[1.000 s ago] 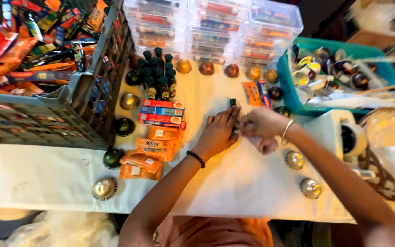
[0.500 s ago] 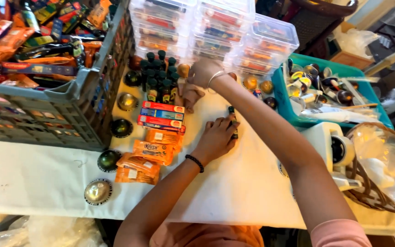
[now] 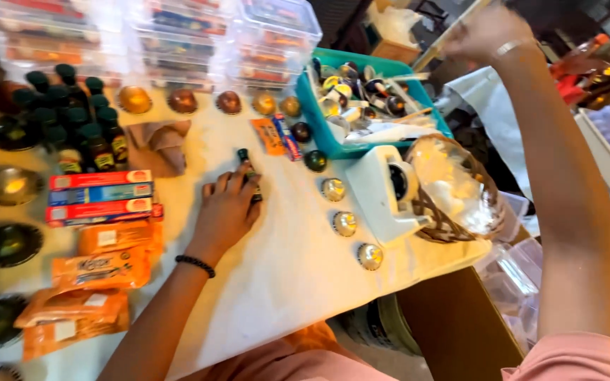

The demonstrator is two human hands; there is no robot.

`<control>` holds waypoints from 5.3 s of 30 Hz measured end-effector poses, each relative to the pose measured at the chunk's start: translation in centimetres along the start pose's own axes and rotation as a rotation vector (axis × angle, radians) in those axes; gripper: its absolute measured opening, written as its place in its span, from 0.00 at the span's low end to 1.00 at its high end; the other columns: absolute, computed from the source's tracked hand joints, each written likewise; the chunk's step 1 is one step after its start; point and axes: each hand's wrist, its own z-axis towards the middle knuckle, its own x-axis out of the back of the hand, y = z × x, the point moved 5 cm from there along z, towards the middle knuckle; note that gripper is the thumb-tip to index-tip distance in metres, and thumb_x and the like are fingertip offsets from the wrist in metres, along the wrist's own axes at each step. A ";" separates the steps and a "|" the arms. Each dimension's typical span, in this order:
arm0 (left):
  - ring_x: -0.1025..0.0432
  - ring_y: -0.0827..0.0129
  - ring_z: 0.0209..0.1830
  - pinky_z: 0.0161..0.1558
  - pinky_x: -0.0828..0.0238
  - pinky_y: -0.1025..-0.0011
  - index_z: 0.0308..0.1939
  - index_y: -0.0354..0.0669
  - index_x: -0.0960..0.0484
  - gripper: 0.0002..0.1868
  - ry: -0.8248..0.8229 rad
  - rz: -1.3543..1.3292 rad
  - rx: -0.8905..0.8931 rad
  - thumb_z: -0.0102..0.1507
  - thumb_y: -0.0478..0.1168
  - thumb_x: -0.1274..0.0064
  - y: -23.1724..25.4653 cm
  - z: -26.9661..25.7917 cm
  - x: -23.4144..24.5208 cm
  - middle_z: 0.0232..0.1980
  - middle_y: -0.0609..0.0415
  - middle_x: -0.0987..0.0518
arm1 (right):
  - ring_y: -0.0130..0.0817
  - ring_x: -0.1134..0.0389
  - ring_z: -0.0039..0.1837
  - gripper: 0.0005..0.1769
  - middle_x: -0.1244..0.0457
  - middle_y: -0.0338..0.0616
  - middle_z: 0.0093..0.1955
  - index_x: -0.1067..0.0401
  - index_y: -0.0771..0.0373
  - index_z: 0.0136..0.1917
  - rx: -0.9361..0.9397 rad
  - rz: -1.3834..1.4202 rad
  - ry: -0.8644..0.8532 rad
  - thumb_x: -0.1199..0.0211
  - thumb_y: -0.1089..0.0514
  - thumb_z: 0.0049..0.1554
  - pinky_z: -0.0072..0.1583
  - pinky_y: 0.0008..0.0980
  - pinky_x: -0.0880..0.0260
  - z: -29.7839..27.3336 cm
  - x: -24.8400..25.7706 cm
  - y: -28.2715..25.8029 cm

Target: Packing various small items including coffee capsules, candy bars, and toothpaste into small plastic storage boxes.

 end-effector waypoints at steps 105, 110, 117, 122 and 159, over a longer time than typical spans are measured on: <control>0.28 0.61 0.47 0.43 0.26 0.67 0.77 0.57 0.52 0.54 -0.165 -0.997 0.067 0.54 0.18 0.46 25.5 24.6 -20.4 0.56 0.44 0.28 | 0.38 0.31 0.66 0.30 0.34 0.53 0.61 0.43 0.59 0.58 -0.484 1.505 1.019 0.24 0.61 0.53 0.63 0.36 0.25 -29.6 -22.5 1.7; 0.28 0.69 0.40 0.39 0.25 0.72 0.77 0.58 0.54 0.48 -0.301 -1.417 0.300 0.60 0.20 0.51 24.9 25.2 -20.7 0.58 0.47 0.31 | 0.41 0.31 0.65 0.25 0.35 0.49 0.63 0.35 0.62 0.56 -0.352 1.213 0.710 0.26 0.57 0.51 0.65 0.38 0.28 -27.8 -20.7 0.3; 0.24 0.68 0.44 0.43 0.25 0.73 0.74 0.49 0.43 0.37 -0.116 -1.598 0.122 0.64 0.19 0.58 23.7 26.9 -18.1 0.61 0.45 0.29 | 0.50 0.32 0.64 0.27 0.33 0.54 0.63 0.25 0.64 0.61 -0.122 0.947 0.396 0.31 0.55 0.49 0.65 0.41 0.35 -24.8 -24.2 -0.6; 0.28 0.72 0.45 0.42 0.32 0.75 0.61 0.45 0.29 0.28 0.029 -1.429 0.061 0.62 0.17 0.63 16.2 22.0 -13.8 0.59 0.51 0.24 | 0.48 0.30 0.64 0.22 0.31 0.53 0.64 0.23 0.64 0.61 -0.123 0.996 0.371 0.38 0.58 0.54 0.68 0.41 0.34 -25.1 -26.4 -0.2; 0.35 0.51 0.56 0.52 0.38 0.48 0.54 0.46 0.19 0.18 0.140 0.276 0.215 0.64 0.47 0.48 -1.4 0.6 0.2 0.59 0.50 0.28 | 0.16 0.37 0.42 0.22 0.37 0.28 0.40 0.25 0.65 0.59 0.002 2.192 0.099 0.24 0.63 0.52 0.46 0.19 0.36 -13.7 -21.5 -40.2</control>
